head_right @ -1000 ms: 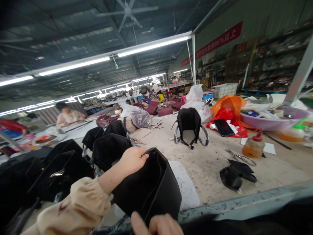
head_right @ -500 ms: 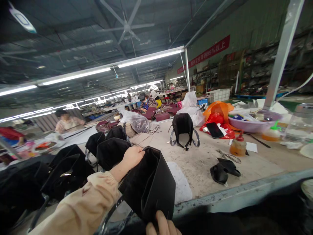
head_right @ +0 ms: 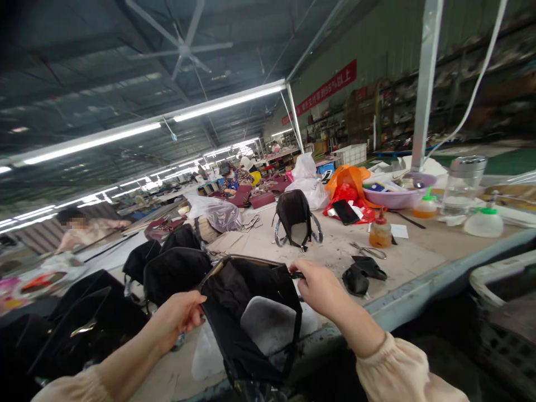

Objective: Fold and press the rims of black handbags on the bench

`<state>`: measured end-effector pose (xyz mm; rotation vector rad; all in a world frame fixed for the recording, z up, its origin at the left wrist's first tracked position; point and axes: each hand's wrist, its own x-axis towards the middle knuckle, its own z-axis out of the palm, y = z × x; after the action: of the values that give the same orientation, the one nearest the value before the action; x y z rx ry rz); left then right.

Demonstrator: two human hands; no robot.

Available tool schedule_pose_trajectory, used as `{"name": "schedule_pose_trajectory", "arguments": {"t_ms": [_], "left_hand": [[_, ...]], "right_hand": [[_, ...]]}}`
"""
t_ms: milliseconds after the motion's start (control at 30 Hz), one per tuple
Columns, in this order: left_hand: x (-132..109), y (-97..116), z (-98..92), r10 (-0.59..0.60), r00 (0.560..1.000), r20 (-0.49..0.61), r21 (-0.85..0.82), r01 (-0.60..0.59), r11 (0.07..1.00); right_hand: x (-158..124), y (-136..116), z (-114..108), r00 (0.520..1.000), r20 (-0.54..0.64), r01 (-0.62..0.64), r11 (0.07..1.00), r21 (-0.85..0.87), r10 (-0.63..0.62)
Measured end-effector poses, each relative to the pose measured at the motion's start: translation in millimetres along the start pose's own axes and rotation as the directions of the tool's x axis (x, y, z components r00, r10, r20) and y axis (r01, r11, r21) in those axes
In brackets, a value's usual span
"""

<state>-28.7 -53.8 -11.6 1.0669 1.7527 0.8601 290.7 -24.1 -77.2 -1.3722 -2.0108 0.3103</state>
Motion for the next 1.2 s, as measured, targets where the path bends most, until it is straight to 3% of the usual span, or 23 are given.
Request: {"name": "schedule_pose_trajectory", "arguments": {"t_ms": [167,267,400,467,533,600,667,733,767,800,833,967,1100,1200], "left_hand": [[-7.3,-12.4,-3.6,-0.05,0.999,0.001,-0.077,0.05,0.996],[-8.2,-10.4,-8.1,-0.091,0.994,0.056,-0.059,0.094,0.994],[-9.2,5.9,-25.1,-0.124,0.965,0.233,0.247,0.065,0.967],[-10.6,20.9,-34.9,-0.142,0.956,0.255,0.489,-0.001,0.872],[-12.5,38.9,-39.0,-0.025,0.961,0.275,0.651,-0.167,0.74],[-13.1,56.7,-33.0,0.239,0.902,0.359,0.679,-0.429,0.596],[-9.6,70.6,-16.2,0.519,0.747,0.415,0.66,-0.64,0.394],[-0.6,78.9,6.8,0.66,0.556,0.505,0.623,-0.764,0.167],[5.9,81.0,18.7,0.679,0.488,0.548,0.605,-0.792,0.082],[13.1,82.1,29.8,0.682,0.452,0.575,0.594,-0.804,0.031],[20.8,82.4,39.6,0.68,0.437,0.589,0.587,-0.809,0.012],[48.5,79.7,63.1,0.637,0.456,0.621,0.568,-0.822,0.035],[65.6,75.3,70.6,0.612,0.449,0.651,0.526,-0.848,0.062],[71.7,73.1,72.0,0.594,0.456,0.663,0.461,-0.874,0.156]], "right_hand": [[11.5,-9.7,16.6,0.987,-0.01,0.16,0.96,0.231,-0.162],[15.6,-17.9,19.8,0.984,-0.025,0.175,0.925,0.337,-0.177],[29.4,-18.3,18.8,0.978,0.083,0.136,0.881,0.454,-0.193],[36.4,-14.9,18.2,0.974,0.118,0.116,0.876,0.469,-0.193],[41.6,-11.8,18.8,0.974,0.136,0.101,0.88,0.464,-0.183],[45.3,-10.2,21.0,0.976,0.133,0.093,0.88,0.465,-0.174],[48.1,-9.7,23.7,0.979,0.114,0.094,0.874,0.476,-0.168],[50.4,-9.3,25.7,0.981,0.104,0.092,0.865,0.493,-0.164],[51.4,-9.0,26.2,0.981,0.106,0.088,0.862,0.5,-0.162],[52.3,-8.6,26.2,0.981,0.112,0.081,0.859,0.506,-0.158],[53.1,-8.1,26.0,0.981,0.119,0.071,0.856,0.512,-0.152],[54.5,-5.7,22.8,0.978,0.149,0.041,0.837,0.546,-0.145],[53.8,-0.9,18.5,0.969,0.155,0.068,0.808,0.585,-0.194],[53.3,3.7,15.9,0.965,0.149,0.085,0.793,0.603,-0.216]]}}
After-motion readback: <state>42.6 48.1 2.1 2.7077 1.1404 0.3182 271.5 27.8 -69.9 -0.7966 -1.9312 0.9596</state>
